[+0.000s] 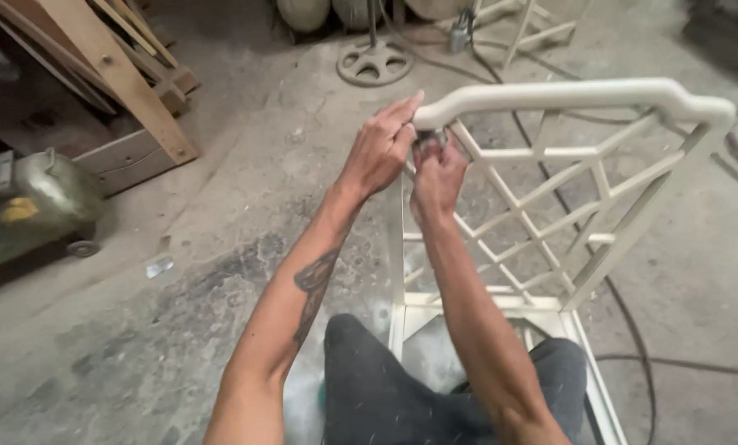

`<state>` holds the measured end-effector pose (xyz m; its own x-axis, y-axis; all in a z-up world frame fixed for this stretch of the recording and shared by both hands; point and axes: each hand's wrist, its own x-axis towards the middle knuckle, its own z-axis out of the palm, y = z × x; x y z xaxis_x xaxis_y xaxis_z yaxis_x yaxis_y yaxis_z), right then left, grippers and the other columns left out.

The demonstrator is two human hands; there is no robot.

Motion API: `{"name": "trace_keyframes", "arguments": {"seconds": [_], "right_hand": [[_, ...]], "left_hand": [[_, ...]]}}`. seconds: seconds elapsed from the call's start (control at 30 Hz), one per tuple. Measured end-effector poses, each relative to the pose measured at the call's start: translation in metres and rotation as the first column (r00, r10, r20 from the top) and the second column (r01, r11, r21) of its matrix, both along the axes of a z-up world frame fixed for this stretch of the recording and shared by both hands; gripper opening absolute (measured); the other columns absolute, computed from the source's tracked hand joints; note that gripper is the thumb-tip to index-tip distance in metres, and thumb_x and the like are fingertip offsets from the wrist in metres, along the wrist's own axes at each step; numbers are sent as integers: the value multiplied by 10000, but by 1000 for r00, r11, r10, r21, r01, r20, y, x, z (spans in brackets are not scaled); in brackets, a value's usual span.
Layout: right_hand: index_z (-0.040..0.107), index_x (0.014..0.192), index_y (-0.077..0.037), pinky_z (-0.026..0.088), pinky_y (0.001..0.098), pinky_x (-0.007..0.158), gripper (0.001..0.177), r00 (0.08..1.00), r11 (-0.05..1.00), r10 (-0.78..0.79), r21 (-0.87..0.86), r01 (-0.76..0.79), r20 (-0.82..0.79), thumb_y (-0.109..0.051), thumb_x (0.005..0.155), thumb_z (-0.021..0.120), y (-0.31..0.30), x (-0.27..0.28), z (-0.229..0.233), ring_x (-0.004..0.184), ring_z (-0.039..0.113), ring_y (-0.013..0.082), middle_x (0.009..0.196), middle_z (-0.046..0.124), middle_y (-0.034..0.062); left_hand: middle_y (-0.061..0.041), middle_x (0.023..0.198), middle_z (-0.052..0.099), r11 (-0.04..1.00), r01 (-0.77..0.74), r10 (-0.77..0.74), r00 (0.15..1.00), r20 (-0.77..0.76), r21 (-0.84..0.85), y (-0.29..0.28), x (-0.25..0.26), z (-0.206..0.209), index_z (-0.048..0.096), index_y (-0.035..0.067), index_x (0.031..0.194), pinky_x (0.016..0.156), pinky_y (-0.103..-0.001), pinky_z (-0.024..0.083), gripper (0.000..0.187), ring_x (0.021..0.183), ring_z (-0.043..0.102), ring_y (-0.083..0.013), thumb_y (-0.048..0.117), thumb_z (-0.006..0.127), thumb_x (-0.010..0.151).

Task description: Sanding the frame of a white wooden chair with sandpaper

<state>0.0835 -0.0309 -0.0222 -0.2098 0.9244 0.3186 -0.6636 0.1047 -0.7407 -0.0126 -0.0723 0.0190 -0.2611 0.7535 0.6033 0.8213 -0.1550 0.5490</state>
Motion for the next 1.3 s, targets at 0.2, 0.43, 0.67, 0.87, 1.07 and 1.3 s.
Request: {"name": "trace_keyframes", "arguments": {"seconds": [0.2, 0.43, 0.67, 0.87, 1.07, 1.3], "right_hand": [[555, 1429, 36, 503, 545, 1069, 378, 950, 904, -66, 421, -73, 306, 13, 1064, 461, -44, 77, -13, 1324, 537, 392, 1382, 588, 312], [636, 1362, 24, 608, 444, 894, 342, 798, 691, -486, 716, 101, 357, 36, 1072, 455, -8, 144, -45, 1110, 663, 371, 1271, 636, 249], [640, 1346, 43, 608, 428, 884, 311, 764, 733, -494, 671, 110, 414, -11, 1094, 464, 7, 174, -78, 1134, 646, 358, 1249, 636, 248], [641, 1340, 40, 613, 442, 874, 313, 776, 693, -498, 716, 87, 388, 29, 1084, 460, -12, 146, -39, 1151, 649, 377, 1258, 641, 252], [669, 1336, 20, 558, 496, 990, 343, 719, 405, -646, 913, 38, 257, 90, 1030, 531, 18, 117, -26, 1230, 620, 417, 1299, 630, 238], [723, 1257, 8, 526, 461, 1035, 272, 759, 307, -614, 951, -22, 216, 22, 1025, 581, 29, 95, -33, 1207, 653, 399, 1306, 666, 235]], "left_hand": [[-203, 1490, 575, 967, -103, 107, 994, -8, 234, -13, 35, -26, 573, 42, 1472, 1206, -605, 320, 537, 1408, 510, -421, 141, 446, 960], [-203, 1128, 699, 761, -153, -633, 38, 773, 631, 59, 83, -87, 648, -22, 1169, 928, -452, 618, 243, 1060, 705, -360, 90, 610, 957], [-269, 1299, 661, 520, -305, -811, -469, 350, 798, 46, 96, -69, 644, -68, 1282, 992, -416, 629, 378, 1136, 699, -352, 27, 595, 919], [-300, 1163, 700, 478, -358, -842, -447, 303, 802, 64, 84, -68, 681, -56, 1152, 1004, -476, 617, 272, 1085, 710, -390, 26, 592, 909], [-228, 1331, 656, 628, -240, -776, -254, 577, 740, 17, 110, -56, 587, -33, 1390, 964, -354, 638, 453, 1050, 725, -257, 65, 582, 948], [-124, 1254, 644, 884, -269, -378, 70, 923, 382, -14, 151, -33, 640, 101, 1370, 1070, -364, 526, 478, 1149, 607, -175, 322, 720, 954]]}}
